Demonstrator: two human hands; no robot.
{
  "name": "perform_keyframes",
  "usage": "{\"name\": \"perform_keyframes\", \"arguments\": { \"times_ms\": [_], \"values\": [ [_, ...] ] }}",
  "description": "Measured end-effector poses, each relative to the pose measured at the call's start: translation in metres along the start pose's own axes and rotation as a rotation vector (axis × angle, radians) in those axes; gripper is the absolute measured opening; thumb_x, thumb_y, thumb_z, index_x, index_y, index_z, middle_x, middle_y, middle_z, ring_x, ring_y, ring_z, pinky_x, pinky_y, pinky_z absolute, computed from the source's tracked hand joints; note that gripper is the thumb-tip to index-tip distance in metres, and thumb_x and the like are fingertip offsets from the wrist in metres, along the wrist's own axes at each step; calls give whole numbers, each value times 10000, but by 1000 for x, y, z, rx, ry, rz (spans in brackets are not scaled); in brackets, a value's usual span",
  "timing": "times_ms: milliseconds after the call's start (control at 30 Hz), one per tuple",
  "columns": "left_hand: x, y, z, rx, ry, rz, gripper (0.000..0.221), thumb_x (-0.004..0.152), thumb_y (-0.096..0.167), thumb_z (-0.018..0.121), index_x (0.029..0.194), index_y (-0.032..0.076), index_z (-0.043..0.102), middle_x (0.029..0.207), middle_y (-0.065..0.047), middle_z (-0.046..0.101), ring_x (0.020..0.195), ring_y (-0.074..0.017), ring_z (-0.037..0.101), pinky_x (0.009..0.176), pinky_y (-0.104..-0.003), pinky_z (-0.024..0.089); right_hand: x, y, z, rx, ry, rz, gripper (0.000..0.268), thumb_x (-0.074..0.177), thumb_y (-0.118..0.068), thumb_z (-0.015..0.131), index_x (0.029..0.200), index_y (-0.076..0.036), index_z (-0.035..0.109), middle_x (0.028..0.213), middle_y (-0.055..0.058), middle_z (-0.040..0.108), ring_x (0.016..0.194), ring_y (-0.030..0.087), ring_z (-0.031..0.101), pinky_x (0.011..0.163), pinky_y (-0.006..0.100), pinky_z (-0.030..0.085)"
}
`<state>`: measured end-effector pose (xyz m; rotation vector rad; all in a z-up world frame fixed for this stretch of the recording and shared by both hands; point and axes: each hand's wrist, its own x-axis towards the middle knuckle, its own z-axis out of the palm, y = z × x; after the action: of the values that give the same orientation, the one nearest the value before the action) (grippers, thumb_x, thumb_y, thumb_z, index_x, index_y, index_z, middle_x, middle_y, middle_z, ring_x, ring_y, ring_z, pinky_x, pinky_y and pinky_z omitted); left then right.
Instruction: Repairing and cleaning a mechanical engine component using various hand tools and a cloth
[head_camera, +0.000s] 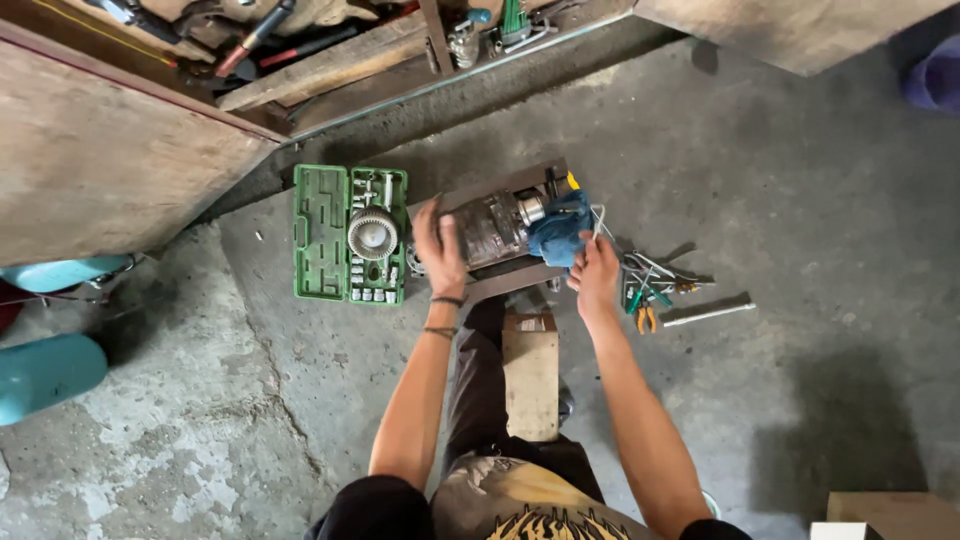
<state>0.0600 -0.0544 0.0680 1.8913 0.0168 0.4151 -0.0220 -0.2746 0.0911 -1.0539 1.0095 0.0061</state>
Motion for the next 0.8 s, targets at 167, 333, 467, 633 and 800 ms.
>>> {"name": "perform_keyframes", "arguments": {
  "times_ms": [167,333,467,633,800],
  "values": [
    [-23,11,-36,170,-34,-15,385,1010,223,672,1336,31,595,1274,-179,606,1207,-405,596,1077,-502,438,-7,17,-16,-98,-11,51,198,1063,-206,441,1145,-174,619,606,-30,344,383,52,294,303,173,243],
    [-14,56,-28,200,-143,191,413,977,199,692,1319,1,573,1263,-207,606,1201,-428,588,1046,-544,438,-18,20,-15,-181,-77,48,256,1048,-171,414,1229,-164,595,636,-32,373,425,48,349,329,167,293],
    [-1,58,-13,229,-287,181,396,937,192,722,1293,52,624,1282,-168,619,1213,-411,593,1029,-518,452,-28,7,14,-213,-182,45,242,1090,-222,427,1290,-196,560,647,-69,335,437,41,325,318,162,284],
    [26,43,7,333,-373,216,374,933,260,726,1266,103,658,1260,-133,638,1206,-369,612,993,-494,475,-10,-1,35,-193,-216,90,241,1082,-225,433,1261,-189,591,633,-60,277,397,34,257,286,171,233],
    [42,28,11,383,-502,204,362,970,311,673,1298,159,650,1274,-106,633,1208,-337,610,957,-461,494,-9,-6,44,-291,-226,93,245,1066,-194,453,1214,-167,646,597,-69,273,372,24,260,280,168,206]
  ]
}}
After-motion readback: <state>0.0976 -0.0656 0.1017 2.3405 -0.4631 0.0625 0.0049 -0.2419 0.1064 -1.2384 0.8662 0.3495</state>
